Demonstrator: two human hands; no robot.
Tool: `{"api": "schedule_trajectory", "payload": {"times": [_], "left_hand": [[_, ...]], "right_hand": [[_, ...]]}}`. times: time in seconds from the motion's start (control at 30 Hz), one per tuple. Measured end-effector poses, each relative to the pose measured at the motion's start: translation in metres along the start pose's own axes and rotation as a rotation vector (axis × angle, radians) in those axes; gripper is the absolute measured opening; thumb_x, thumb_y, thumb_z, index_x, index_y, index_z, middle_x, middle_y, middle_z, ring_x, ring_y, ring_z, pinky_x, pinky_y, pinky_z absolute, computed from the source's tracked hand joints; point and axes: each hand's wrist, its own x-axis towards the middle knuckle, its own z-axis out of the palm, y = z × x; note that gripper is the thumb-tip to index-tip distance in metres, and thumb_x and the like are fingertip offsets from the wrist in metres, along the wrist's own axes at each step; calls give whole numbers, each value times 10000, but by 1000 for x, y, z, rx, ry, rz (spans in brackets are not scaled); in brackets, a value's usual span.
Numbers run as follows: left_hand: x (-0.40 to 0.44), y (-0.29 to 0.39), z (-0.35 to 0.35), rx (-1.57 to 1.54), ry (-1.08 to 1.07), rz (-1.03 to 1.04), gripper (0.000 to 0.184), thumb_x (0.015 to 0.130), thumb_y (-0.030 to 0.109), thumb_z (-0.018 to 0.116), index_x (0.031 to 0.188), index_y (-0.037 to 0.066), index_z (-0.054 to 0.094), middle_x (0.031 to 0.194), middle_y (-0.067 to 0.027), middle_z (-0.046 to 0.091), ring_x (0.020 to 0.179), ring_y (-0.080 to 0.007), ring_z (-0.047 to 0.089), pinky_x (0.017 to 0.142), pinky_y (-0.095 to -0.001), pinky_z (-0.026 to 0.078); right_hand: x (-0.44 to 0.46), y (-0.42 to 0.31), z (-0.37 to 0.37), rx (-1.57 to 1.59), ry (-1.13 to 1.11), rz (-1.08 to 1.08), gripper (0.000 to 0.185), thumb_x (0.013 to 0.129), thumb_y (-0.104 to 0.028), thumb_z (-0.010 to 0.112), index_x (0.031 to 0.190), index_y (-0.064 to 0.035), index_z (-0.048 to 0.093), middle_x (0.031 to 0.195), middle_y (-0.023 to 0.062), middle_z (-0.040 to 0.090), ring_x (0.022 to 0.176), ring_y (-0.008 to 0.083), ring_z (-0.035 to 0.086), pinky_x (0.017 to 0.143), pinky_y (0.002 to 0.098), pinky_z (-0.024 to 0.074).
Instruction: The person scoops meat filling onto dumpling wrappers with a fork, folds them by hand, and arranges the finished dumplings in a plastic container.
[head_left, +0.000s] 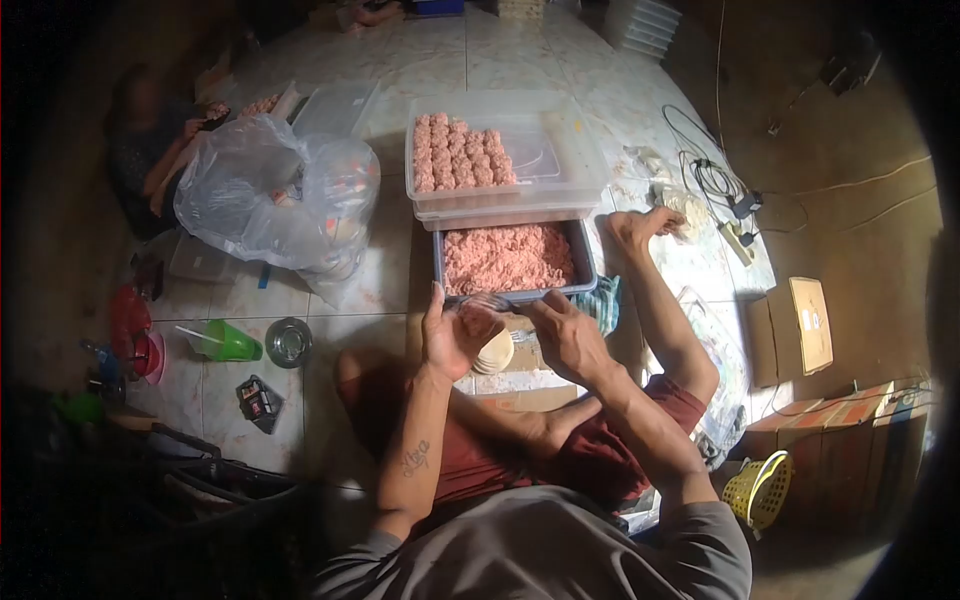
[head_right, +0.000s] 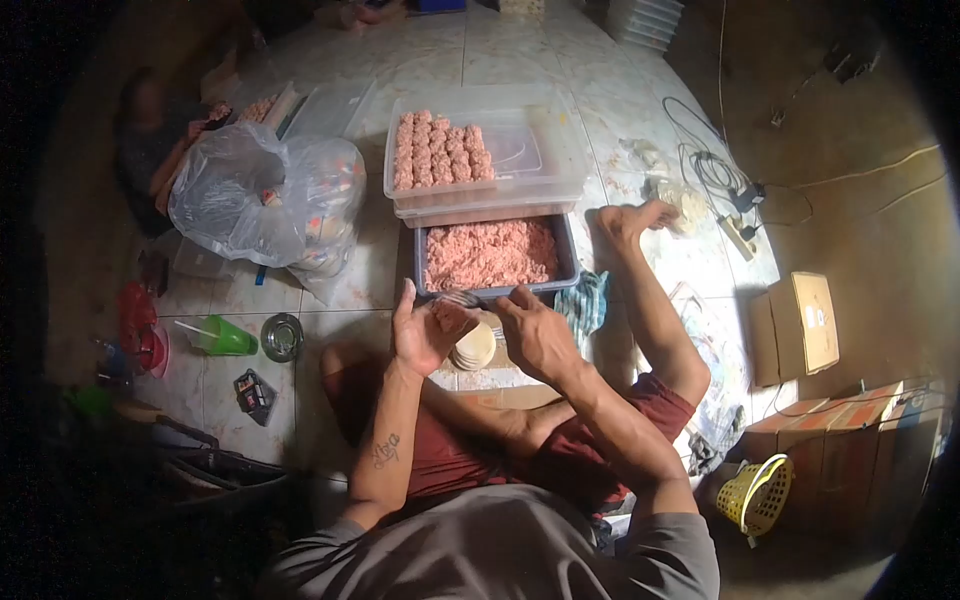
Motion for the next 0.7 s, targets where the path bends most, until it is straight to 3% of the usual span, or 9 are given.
{"api": "schedule_trajectory", "payload": {"times": [0.03, 0.1, 0.17, 0.23, 0.3, 0.43, 0.5, 0.53, 0.7], "left_hand": [[-4, -2, -15, -6, 7, -5, 929, 947, 751, 438, 1310, -99, 533, 1224, -233, 648, 1130, -355, 632, 1067, -473, 470], [3, -8, 24, 277, 493, 148, 947, 933, 752, 466, 1330, -108, 506, 1246, -240, 635, 1143, -357, 627, 1076, -481, 460], [-2, -1, 17, 275, 513, 162, 966, 927, 745, 484, 1354, -122, 477, 1271, -260, 622, 1155, -370, 622, 1086, -495, 450], [-9, 1, 11, 266, 571, 31, 955, 945, 724, 473, 1367, -133, 464, 1291, -281, 609, 1169, -383, 614, 1089, -505, 445], [-12, 2, 12, 145, 457, -31, 941, 962, 705, 454, 1380, -138, 448, 1322, -299, 591, 1199, -391, 603, 1097, -511, 440], [-21, 7, 10, 151, 499, -68, 931, 968, 702, 440, 1375, -135, 455, 1364, -306, 569, 1274, -397, 564, 1147, -510, 396], [-12, -4, 21, 85, 430, -31, 922, 964, 704, 451, 1362, -127, 471, 1366, -294, 574, 1266, -393, 569, 1157, -507, 386], [-9, -9, 30, 115, 534, 46, 903, 955, 698, 478, 1356, -111, 492, 1360, -280, 583, 1259, -390, 573, 1152, -497, 394], [-9, -23, 20, 206, 522, 159, 811, 956, 645, 524, 1315, -81, 544, 1323, -239, 614, 1234, -372, 587, 1137, -471, 417]], "right_hand": [[-3, 4, 10, 31, 40, 2, 438, 841, -56, 576, 1264, -144, 646, 1089, 186, 642, 891, 398, 680, 726, 473, 583], [-13, 14, 29, 81, 82, -70, 443, 855, -63, 571, 1288, -140, 624, 1082, 189, 636, 876, 412, 677, 718, 483, 580], [-19, -5, 11, 64, 19, 99, 409, 878, -72, 560, 1277, -136, 629, 1071, 182, 635, 864, 414, 675, 721, 492, 567], [-25, -4, 20, 154, 32, 113, 387, 897, -86, 560, 1276, -133, 627, 1060, 173, 637, 866, 407, 674, 719, 497, 558], [-23, 5, 23, 93, -98, -15, 352, 909, -93, 564, 1252, -131, 638, 1045, 163, 638, 868, 398, 675, 710, 489, 554], [-26, -6, -3, 72, 20, 10, 310, 916, -94, 553, 1206, -113, 662, 1035, 151, 643, 878, 389, 677, 707, 473, 555], [-27, 8, 10, 91, 6, -4, 315, 906, -101, 564, 1205, -112, 663, 1031, 149, 645, 877, 388, 681, 697, 476, 559], [-29, 10, 12, 52, -2, 26, 328, 899, -92, 567, 1213, -114, 657, 1027, 155, 642, 869, 391, 680, 694, 481, 558], [-28, -4, 21, 91, 29, 108, 311, 905, -75, 547, 1206, -93, 625, 990, 202, 644, 858, 435, 665, 713, 500, 551]]}}
